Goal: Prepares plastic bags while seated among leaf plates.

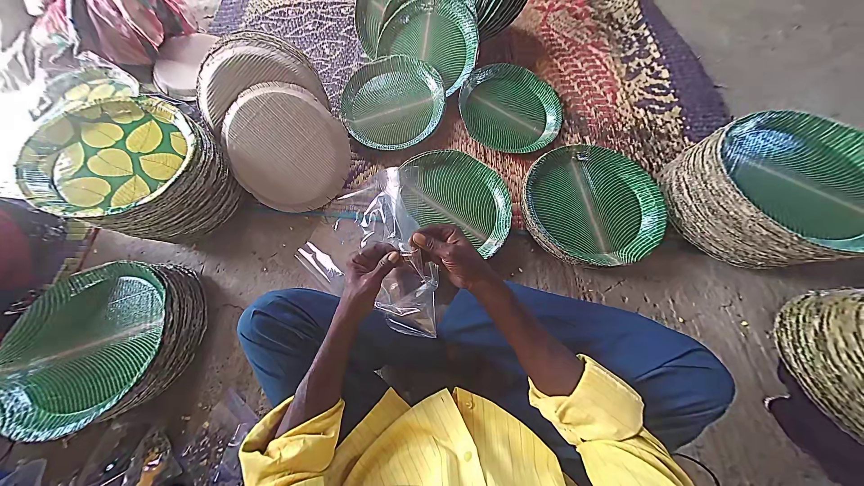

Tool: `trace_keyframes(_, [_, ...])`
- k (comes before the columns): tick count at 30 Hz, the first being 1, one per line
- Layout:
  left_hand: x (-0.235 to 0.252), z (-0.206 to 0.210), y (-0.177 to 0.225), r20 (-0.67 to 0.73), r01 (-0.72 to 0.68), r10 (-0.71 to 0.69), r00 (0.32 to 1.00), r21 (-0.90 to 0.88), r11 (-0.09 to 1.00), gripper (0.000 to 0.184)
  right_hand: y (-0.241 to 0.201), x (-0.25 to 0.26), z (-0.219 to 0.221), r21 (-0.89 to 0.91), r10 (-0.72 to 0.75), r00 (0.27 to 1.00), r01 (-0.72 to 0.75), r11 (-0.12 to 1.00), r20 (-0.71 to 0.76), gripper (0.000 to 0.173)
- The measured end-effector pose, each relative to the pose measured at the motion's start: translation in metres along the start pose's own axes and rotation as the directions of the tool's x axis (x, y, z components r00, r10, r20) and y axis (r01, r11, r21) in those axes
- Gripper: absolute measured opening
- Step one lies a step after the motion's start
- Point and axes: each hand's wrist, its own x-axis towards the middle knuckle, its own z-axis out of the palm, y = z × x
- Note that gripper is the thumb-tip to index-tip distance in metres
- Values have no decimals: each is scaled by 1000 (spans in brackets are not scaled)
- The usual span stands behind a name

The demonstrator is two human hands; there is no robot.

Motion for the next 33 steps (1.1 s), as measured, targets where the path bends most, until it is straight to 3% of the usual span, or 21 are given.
trace_keyframes(6, [0,3,-3,67,-61,57,996,62,996,4,3,0,5,15,-30,999,31,999,-29,20])
trace_keyframes(9, [-1,3,-6,45,-101,97,994,102,990,8,5,0,7,10,-38,999,38,999,-36,21])
trace_keyframes(14, [2,5,-11,122,-257,233,965,245,935,18,9,2,8,-16,-72,995,71,997,-73,25])
trace_keyframes(24, [-4,14,-15,89,-241,231,969,548,801,37,14,1,20,-142,-182,969,159,977,-167,26])
trace_keyframes(33, [-3,11,-15,78,-223,224,972,616,755,18,16,1,16,-245,-199,974,169,955,-104,18])
